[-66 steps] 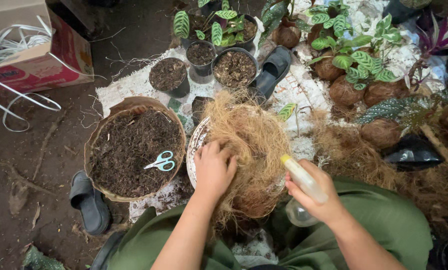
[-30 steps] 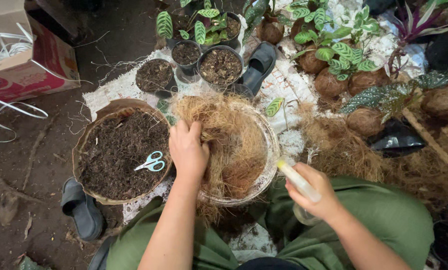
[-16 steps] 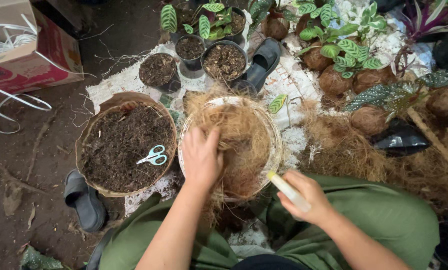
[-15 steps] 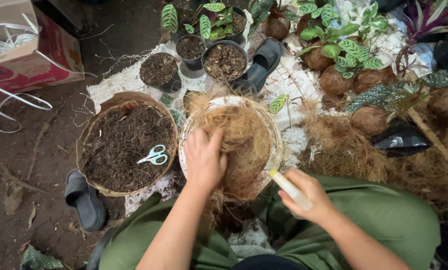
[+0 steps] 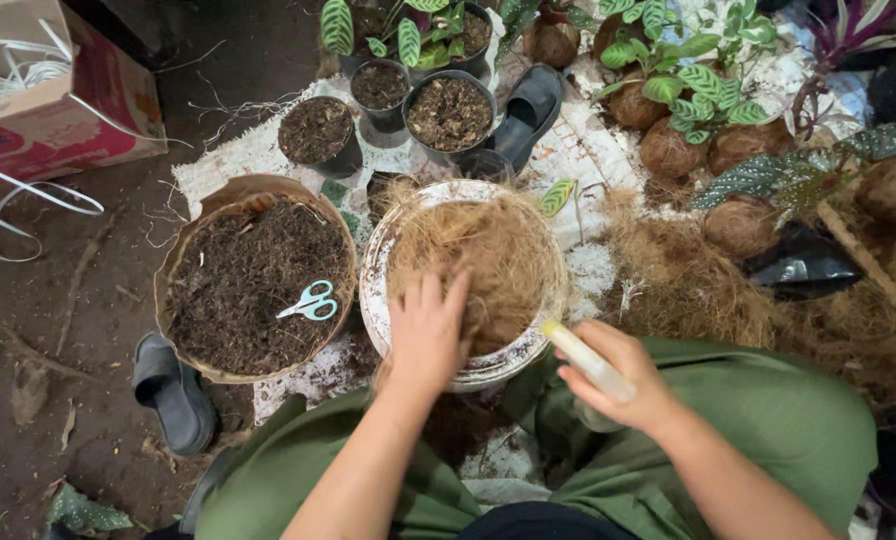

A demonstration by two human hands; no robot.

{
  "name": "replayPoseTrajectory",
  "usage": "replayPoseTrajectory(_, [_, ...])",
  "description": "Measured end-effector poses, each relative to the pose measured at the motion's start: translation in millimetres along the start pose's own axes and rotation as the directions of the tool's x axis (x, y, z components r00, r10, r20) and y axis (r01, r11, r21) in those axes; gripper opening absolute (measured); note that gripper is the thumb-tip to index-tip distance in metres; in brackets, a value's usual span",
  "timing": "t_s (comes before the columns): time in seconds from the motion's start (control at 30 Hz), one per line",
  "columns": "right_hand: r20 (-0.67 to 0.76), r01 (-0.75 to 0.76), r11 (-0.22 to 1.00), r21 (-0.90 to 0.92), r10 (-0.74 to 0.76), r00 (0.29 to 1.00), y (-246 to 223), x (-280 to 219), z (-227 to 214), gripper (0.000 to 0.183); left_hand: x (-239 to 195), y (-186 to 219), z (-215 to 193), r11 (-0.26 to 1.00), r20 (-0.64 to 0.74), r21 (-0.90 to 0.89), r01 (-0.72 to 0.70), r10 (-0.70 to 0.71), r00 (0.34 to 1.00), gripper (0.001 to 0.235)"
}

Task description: The person trims a coconut husk with scissors, places a plant into the husk, then removes it. They then gather loose coconut fiber, place it into a white bucket, and spray it with water from a spray bottle, patting it down to form a base.

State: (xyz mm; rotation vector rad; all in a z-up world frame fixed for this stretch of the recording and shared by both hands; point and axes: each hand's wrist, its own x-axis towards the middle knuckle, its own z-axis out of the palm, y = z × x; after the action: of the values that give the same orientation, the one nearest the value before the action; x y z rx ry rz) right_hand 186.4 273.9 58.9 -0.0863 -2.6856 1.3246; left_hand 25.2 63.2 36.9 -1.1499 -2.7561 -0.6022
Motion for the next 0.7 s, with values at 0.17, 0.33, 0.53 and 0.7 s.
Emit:
replayPoseTrajectory(0.17, [0.012,0.004,0.998,-0.063,-0.003,1.0,-1.9,-1.3,5.0,0.023,14.4,-17.5,3.6,0.986,-0.004,-0.105,0.131,-0.132,0.991,0.068])
replayPoseTrajectory(0.33, [-0.105,-0.2,0.974,-0.105,0.189,0.976,5.2,-2.1,-2.5,0.02,24.3,-20.6,-2.6,0.897,-0.034,-0.366,0.248,-0.279,0.96,0.061])
replayPoseTrajectory(0.53, [-0.231,-0.044,0.999,-0.001,0.043,0.972,2.8,1.5,-13.6,0.035,30.1,-30.4,13.4,0.28,0.192,-0.911,0.302,-0.358,0.914,0.055])
replayPoseTrajectory(0.7, [-0.183,0.021,0.998,-0.061,-0.032,0.983,-6.7,7.0,-15.1,0.019,34.4,-38.3,38.5,-0.1,0.466,-0.879,0.466,-0.378,0.8,0.054])
